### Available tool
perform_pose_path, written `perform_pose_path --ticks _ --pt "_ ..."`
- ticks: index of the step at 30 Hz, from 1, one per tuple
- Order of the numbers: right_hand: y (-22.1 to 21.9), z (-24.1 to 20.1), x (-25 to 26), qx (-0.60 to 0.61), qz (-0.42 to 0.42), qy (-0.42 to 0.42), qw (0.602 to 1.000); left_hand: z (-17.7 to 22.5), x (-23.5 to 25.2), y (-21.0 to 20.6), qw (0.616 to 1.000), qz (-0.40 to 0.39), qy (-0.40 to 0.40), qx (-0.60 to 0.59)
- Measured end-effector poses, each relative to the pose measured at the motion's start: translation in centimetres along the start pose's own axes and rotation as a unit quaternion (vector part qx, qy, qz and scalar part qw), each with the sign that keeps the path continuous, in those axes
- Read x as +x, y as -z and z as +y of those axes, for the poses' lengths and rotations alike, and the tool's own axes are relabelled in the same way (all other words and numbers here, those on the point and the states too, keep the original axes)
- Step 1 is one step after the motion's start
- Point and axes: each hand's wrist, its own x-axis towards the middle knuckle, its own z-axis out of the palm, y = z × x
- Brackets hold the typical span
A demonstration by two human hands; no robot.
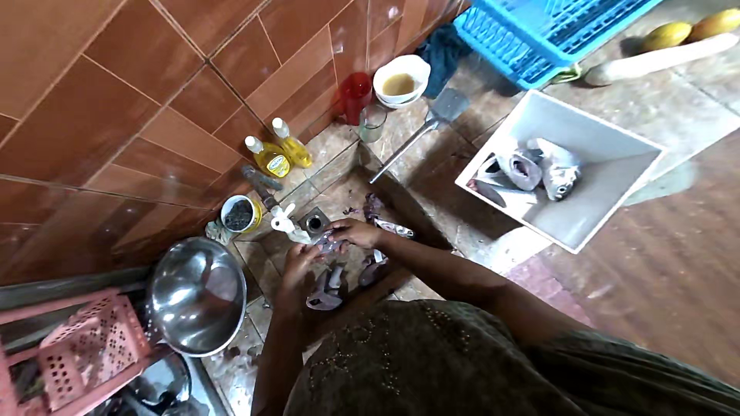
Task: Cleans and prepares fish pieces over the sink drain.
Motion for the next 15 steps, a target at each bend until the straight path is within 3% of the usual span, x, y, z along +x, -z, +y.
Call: perform_pose_path --ticks 6,15 --pt "-0.5 -1.1 -0.4 -0.082 -0.021 0.009 0.996 0.4 0.3 -0.3 0.994 -0.015 -0.002 0.112" --pt "-0.7 -1.6 -0.3 -0.067 -0.023 -0.001 0.998 0.7 0.2 -0.9 0.984 0.015 -0.009 0.176"
